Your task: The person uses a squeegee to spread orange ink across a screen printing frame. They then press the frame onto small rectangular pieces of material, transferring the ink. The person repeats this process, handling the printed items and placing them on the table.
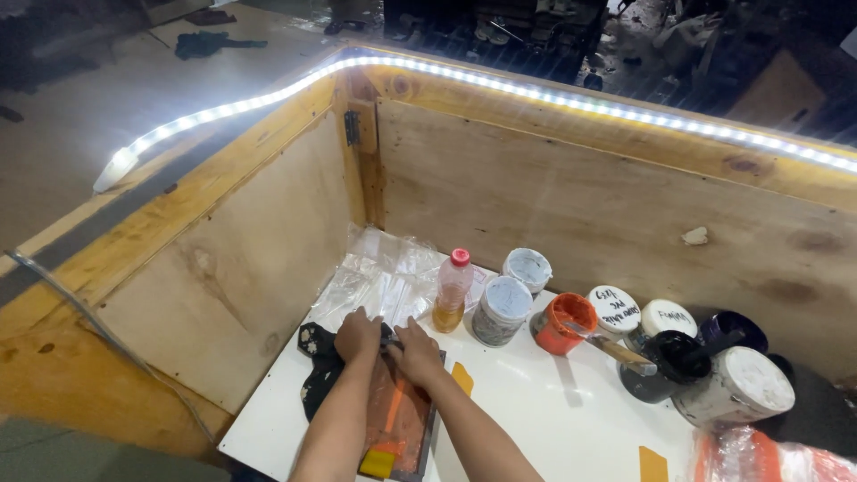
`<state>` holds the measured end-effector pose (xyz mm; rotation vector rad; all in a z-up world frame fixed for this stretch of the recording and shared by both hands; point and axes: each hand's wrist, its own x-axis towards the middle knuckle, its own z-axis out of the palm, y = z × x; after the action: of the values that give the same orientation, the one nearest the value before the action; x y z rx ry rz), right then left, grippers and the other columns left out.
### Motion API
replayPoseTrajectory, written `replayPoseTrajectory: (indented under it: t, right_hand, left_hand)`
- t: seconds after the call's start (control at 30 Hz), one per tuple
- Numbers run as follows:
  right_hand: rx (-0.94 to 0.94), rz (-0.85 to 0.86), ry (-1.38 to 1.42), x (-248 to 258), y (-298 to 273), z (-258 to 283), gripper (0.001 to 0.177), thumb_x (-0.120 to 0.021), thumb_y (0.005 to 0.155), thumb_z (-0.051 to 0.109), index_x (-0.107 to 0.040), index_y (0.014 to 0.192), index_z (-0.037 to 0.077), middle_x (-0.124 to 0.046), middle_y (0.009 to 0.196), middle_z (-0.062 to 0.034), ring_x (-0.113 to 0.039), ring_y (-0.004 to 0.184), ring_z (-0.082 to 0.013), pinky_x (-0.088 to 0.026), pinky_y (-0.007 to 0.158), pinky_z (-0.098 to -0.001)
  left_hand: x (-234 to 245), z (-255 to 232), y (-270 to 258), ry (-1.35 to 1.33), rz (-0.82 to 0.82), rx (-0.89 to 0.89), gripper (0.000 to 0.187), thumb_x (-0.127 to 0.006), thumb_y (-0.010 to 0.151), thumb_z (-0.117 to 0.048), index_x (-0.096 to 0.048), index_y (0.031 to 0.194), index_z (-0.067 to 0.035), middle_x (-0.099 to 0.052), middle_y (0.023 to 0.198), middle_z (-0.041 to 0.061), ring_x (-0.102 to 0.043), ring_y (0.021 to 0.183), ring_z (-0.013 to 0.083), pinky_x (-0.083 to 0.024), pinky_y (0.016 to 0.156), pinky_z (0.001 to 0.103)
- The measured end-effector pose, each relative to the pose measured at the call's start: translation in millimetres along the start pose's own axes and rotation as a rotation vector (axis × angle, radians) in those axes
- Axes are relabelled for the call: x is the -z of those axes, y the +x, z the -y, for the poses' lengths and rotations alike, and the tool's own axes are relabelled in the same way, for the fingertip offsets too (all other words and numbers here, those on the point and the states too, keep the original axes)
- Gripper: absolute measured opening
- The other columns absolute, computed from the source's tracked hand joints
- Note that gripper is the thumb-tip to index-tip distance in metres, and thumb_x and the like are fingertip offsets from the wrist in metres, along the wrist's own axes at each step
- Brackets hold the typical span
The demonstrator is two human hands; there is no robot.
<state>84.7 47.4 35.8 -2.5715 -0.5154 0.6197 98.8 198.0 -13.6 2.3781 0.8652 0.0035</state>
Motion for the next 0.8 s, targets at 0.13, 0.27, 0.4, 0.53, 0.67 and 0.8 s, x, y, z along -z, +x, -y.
replayPoseTrajectory:
  t: [0.13,0.27,0.4,0.53,0.67,0.8]
  right_hand:
    - [-0.018,-0.002,0.003,2,-6,-1,0.059,-0.045,0.106,0.047,-0.039,0.159,0.020,-0.018,0.171,-0.0134,-0.021,0.157,-0.0279,-0.024,0.123,-0.0486]
    - [-0.014,-0.011,0.011,0,-4,-8,0.061,-0.051,0.103,0.047,-0.042,0.157,0.021,-0.019,0.171,-0.0138,-0.028,0.155,-0.0310,-0.029,0.120,-0.0481]
    - [-0.015,-0.026,0.053,-1,0,-12,0.059,-0.050,0.103,0.045,-0.044,0.156,0.019,-0.018,0.171,-0.0149,-0.029,0.154,-0.0325,-0.029,0.119,-0.0488]
    - [-0.012,-0.081,0.000,-4,15,-18,0.057,-0.052,0.103,0.042,-0.047,0.154,0.017,-0.023,0.169,-0.0170,-0.035,0.150,-0.0389,-0.034,0.117,-0.0526]
    - [-0.017,-0.067,-0.004,-3,30,-18,0.056,-0.049,0.102,0.038,-0.047,0.155,0.017,-0.022,0.170,-0.0158,-0.036,0.149,-0.0388,-0.033,0.118,-0.0513]
    - [-0.011,-0.102,0.048,-5,26,-18,0.057,-0.049,0.102,0.038,-0.046,0.155,0.017,-0.025,0.169,-0.0162,-0.037,0.148,-0.0404,-0.034,0.117,-0.0527]
  left_hand:
    - [-30,9,23,0.107,-0.015,-0.020,0.035,-0.068,0.093,-0.040,-0.075,0.117,-0.017,-0.073,0.110,0.005,-0.072,0.110,0.0281,-0.059,0.088,0.046]
    - [-30,4,15,0.187,-0.262,-0.144,0.021,-0.075,0.086,-0.033,-0.076,0.097,-0.015,-0.068,0.097,0.004,-0.070,0.095,0.0291,-0.054,0.081,0.043]
    - [-12,-12,-1,0.160,-0.348,-0.379,0.044,-0.076,0.087,-0.035,-0.073,0.124,-0.011,-0.065,0.130,0.014,-0.063,0.115,0.0356,-0.051,0.091,0.047]
    - [-45,5,26,0.237,-0.221,-0.379,0.052,-0.075,0.084,-0.049,-0.072,0.125,-0.017,-0.071,0.120,0.008,-0.065,0.110,0.0330,-0.051,0.092,0.046]
    - [-63,13,50,0.226,-0.240,-0.321,0.020,-0.070,0.091,-0.036,-0.079,0.093,-0.018,-0.072,0.087,0.003,-0.069,0.091,0.0304,-0.050,0.081,0.043]
    - [-73,21,57,-0.017,-0.224,-0.241,0.030,-0.054,0.104,-0.034,-0.078,0.100,-0.016,-0.075,0.094,0.006,-0.072,0.095,0.0316,-0.051,0.085,0.047]
